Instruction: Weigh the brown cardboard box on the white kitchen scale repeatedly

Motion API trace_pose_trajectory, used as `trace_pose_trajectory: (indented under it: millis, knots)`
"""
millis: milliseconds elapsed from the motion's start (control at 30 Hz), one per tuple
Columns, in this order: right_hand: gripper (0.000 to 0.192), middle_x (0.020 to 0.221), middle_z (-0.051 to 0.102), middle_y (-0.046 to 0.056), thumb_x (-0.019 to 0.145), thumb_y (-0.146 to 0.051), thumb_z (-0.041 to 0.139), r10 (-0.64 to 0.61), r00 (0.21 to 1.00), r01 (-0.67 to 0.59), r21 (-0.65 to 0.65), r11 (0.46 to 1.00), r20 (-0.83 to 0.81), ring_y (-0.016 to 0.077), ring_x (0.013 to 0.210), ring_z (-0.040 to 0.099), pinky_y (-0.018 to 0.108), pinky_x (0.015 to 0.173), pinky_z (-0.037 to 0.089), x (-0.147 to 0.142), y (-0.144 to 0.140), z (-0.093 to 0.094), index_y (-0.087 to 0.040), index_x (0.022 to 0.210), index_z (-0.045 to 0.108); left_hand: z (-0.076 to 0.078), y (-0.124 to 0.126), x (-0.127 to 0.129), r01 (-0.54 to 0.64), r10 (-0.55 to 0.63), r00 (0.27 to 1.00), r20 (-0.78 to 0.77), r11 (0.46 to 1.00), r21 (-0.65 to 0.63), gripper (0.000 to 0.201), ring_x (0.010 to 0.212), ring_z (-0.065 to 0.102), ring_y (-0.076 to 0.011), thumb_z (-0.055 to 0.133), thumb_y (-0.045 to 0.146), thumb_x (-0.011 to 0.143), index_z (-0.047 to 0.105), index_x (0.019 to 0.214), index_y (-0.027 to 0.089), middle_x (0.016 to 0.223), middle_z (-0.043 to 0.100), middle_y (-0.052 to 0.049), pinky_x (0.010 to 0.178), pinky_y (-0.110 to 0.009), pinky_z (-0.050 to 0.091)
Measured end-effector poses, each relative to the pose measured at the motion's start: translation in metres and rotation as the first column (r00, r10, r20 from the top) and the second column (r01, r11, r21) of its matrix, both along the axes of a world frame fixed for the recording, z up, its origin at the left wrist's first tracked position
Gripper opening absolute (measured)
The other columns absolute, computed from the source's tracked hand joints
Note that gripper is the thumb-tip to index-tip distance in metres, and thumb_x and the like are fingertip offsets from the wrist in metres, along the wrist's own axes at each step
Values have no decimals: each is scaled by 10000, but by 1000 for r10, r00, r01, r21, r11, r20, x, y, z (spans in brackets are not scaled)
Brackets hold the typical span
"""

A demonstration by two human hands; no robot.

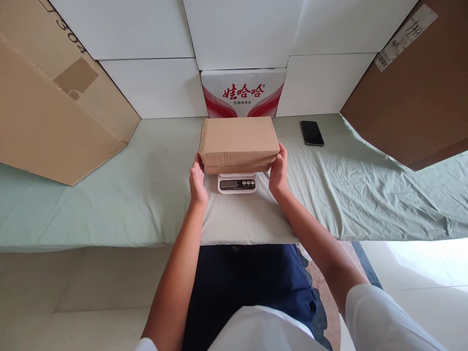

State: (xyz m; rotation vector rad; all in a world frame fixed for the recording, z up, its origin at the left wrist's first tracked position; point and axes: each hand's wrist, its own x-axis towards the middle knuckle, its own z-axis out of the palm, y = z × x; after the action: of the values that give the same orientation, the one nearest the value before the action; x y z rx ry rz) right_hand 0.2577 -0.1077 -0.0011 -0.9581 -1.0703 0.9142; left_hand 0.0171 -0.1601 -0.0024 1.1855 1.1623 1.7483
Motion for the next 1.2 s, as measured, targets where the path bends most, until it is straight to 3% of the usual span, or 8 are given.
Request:
trace_pose_trajectory:
  millis: [367, 600, 867, 1200]
  knots:
    - [582, 1537, 552, 46, 894, -667, 433, 22, 999, -20, 41, 999, -45, 292, 1499, 478, 543, 1264, 413, -4, -3, 3, -340, 1370, 511, -1, 4, -1, 5, -5, 1000, 10, 1000, -29, 962, 1629, 361, -286, 309, 940, 856, 562, 1537, 311, 1711, 454, -72, 1331, -423, 311]
    - [568, 1462, 611, 25, 852, -674, 529, 45, 981, -40, 31, 999, -188, 294, 1450, 516, 533, 1264, 389, -6, -2, 2, -334, 1305, 573, 0, 8, -1, -8, 9, 1000, 26, 1000, -28, 989, 1613, 392, -299, 336, 945, 846, 544, 1552, 285, 1720, 434, -101, 1314, -436, 331]
    - [620, 1446, 630, 29, 833, -720, 530, 37, 978, -26, 57, 998, -205, 298, 1452, 535, 537, 1282, 373, -4, 3, -1, -332, 1315, 568, -1, 9, -2, -17, 19, 999, 34, 998, -67, 1004, 1624, 370, -307, 339, 957, 829, 544, 1548, 287, 1727, 421, -106, 1331, -470, 282]
    - [601, 1450, 647, 24, 851, -729, 530, 40, 980, -28, 61, 998, -196, 289, 1458, 544, 542, 1285, 374, -1, 7, -4, -336, 1303, 589, 2, 8, 0, 2, -1, 1000, 30, 999, -33, 958, 1617, 384, -302, 327, 953, 836, 601, 1490, 308, 1699, 473, -80, 1320, -452, 317]
